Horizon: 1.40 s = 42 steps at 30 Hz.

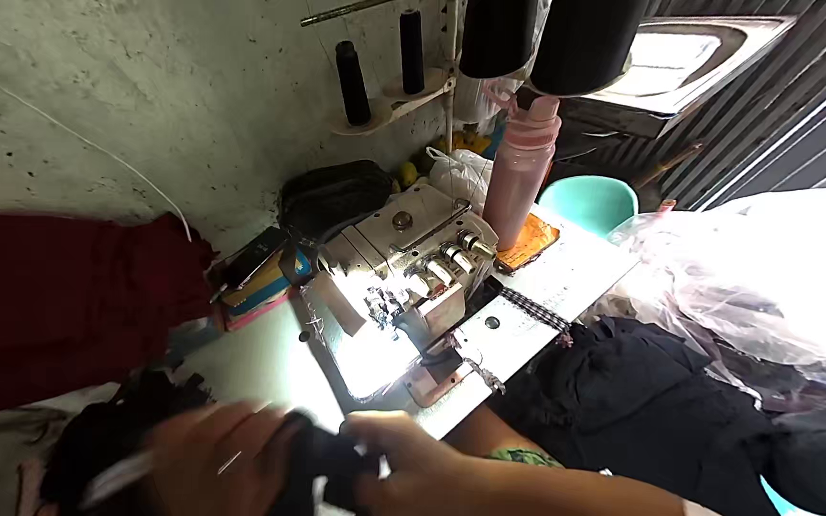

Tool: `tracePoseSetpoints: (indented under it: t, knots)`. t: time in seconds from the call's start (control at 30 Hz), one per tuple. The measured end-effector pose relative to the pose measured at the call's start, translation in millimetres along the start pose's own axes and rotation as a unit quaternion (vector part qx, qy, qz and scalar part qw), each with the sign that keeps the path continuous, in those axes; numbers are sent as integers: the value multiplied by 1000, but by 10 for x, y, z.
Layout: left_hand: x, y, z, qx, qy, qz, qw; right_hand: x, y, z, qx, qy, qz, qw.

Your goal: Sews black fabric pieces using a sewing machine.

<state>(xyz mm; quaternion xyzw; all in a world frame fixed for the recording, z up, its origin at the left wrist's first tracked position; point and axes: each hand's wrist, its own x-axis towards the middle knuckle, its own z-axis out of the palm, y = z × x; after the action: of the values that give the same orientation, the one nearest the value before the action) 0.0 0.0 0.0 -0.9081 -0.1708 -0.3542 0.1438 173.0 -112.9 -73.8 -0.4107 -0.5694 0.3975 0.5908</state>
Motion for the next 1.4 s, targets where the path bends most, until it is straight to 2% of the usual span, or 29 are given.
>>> tracePoseSetpoints:
  t: [0.03,0.1,0.13,0.2,0.27,0.33,0.4,0.43,0.5,0.57,0.63,0.73,0.87,0.93,1.03,1.13,1.23,1.3,1.4]
  knots:
    - [78,76,424,-59,-16,-5,998,-143,155,-165,50,13,98,994]
    - [19,245,1151,-186,-54,-49,980,-472,450,-437,89,61,274,956]
    - [-30,323,1385,-241,-81,-81,964,-644,593,-555,67,86,325,939]
    - [-63,416,1586,-300,-88,-127,941,-918,744,-758,-18,116,354,928]
    - [-46,423,1584,-308,-95,-151,935,-1042,798,-856,-103,167,295,935]
    - [-31,423,1543,-311,-106,-163,930,-974,790,-899,-191,220,134,947]
    - [-2,413,1508,-326,-119,-170,922,-713,703,-916,-287,218,-6,933]
    - [8,413,1489,-339,-126,-178,915,-587,647,-899,-343,205,-34,916]
    - [21,406,1453,-379,-137,-204,892,-450,645,-829,-428,176,-22,886]
    - [48,375,1431,-421,-141,-223,868,-459,745,-792,-407,156,33,899]
    - [77,352,1419,-432,-148,-221,862,-533,810,-838,-341,154,88,923]
    - [74,386,1426,-411,-147,-208,876,-486,786,-881,-386,228,-3,894]
    - [81,424,1405,-408,-138,-201,880,-169,590,-752,-414,224,-57,880]
    - [92,421,1359,-391,-130,-192,890,-78,605,-776,-344,220,-40,912]
    - [51,370,1300,-332,-121,-178,918,-50,559,-871,-181,191,40,964]
    - [-1,361,1236,-268,-122,-193,936,-19,450,-906,-76,174,119,975]
    - [-48,365,1175,-227,-100,-190,950,-13,444,-900,-43,172,123,977]
    - [-65,362,1092,-248,-84,-189,947,-21,462,-902,-51,174,112,977]
    - [-38,417,1005,-362,-115,-188,906,-30,477,-887,-54,165,100,980]
